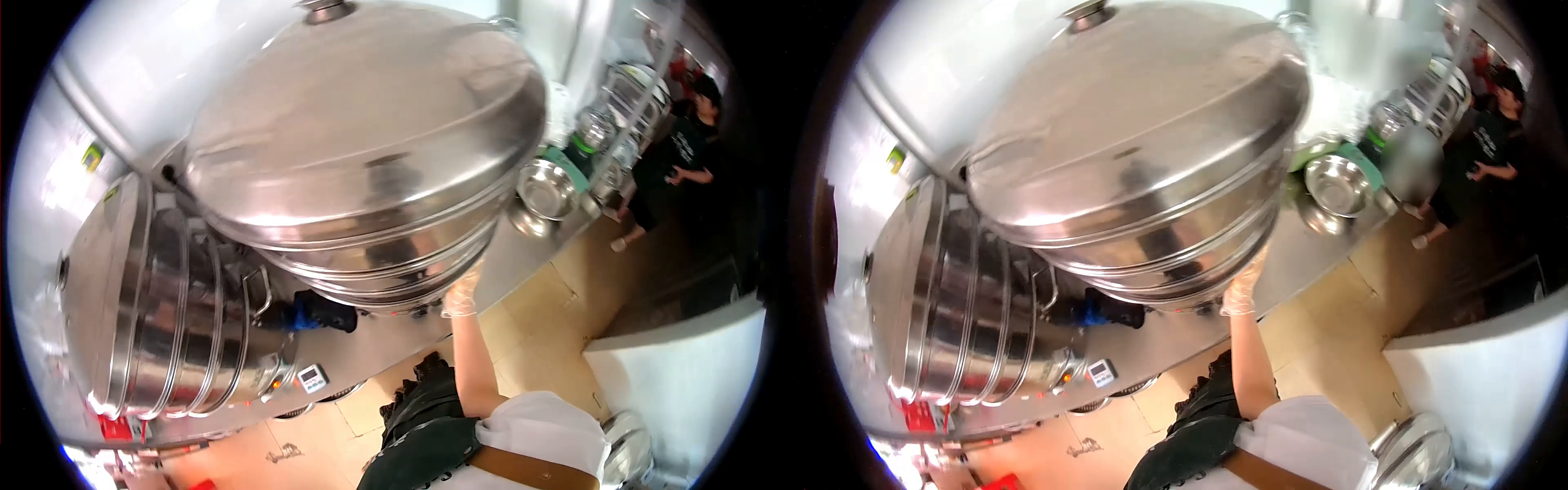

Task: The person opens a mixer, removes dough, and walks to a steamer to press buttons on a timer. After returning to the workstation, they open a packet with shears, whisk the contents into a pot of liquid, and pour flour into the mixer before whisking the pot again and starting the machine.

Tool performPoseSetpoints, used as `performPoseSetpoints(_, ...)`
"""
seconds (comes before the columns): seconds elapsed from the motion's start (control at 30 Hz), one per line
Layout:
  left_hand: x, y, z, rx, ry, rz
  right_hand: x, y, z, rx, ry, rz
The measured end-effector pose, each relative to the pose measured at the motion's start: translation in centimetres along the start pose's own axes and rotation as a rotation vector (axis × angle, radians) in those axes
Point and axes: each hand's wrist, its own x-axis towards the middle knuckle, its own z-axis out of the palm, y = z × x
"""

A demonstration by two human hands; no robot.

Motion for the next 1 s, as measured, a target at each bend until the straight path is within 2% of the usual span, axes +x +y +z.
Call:
performPoseSetpoints(0.07,-1.7,-0.5,0.4,0.1,0.024,0.1,-0.8,-2.3,2.9,0.053,-0.031,0.055)
performPoseSetpoints(0.1,-2.7,-0.8,0.7,0.169,0.037,0.162,-1.5,-4.4,5.2,0.192,-0.064,0.163)
performPoseSetpoints(0.17,-4.0,-1.2,1.6,0.199,0.074,0.196,-1.3,-3.4,4.1,-0.022,-0.065,0.089)
performPoseSetpoints(0.2,-4.6,-1.3,2.0,0.153,0.083,0.161,-1.5,-3.1,3.4,-0.029,-0.053,0.108)
performPoseSetpoints(0.23,-4.9,-1.3,2.3,0.098,0.093,0.11,-1.8,-3.7,4.2,-0.036,-0.041,0.128)
performPoseSetpoints(0.27,-4.3,-1.0,2.6,-0.19,0.109,-0.055,-2.1,-4.8,4.8,0.057,-0.015,0.209)
performPoseSetpoints(0.3,-3.8,-0.5,2.9,-0.483,0.174,-0.212,-2.1,-5.0,5.6,0.048,0.104,0.246)
performPoseSetpoints(0.33,-3.3,-0.3,3.2,-0.773,0.209,-0.371,-1.8,-4.6,5.2,0.082,0.084,0.244)
performPoseSetpoints(0.4,-2.7,-0.6,3.0,-0.416,0.107,-0.195,-1.7,-3.9,3.9,0.024,0.017,0.22)
performPoseSetpoints(0.47,-2.5,2.2,2.7,-0.749,0.175,-0.537,-1.4,-3.6,2.9,0.142,-0.026,0.258)
performPoseSetpoints(0.5,-3.1,2.8,2.7,-0.689,0.173,-0.422,-1.3,-3.6,2.9,0.245,-0.04,0.292)
performPoseSetpoints(0.6,-3.3,2.1,3.2,-0.654,0.17,-0.321,-3.0,-6.6,7.9,0.003,-0.169,0.08)
performPoseSetpoints(0.77,-4.7,2.4,3.6,-0.477,0.188,-0.219,-2.2,-5.5,5.3,-0.042,-0.178,0.107)
performPoseSetpoints(0.87,-5.3,2.5,3.8,-0.371,0.19,-0.196,-2.1,-4.7,4.6,-0.111,-0.226,0.002)
performPoseSetpoints(1.0,-5.5,2.3,4.4,-0.485,0.204,-0.274,-2.5,-5.9,6.2,-0.013,-0.281,0.061)
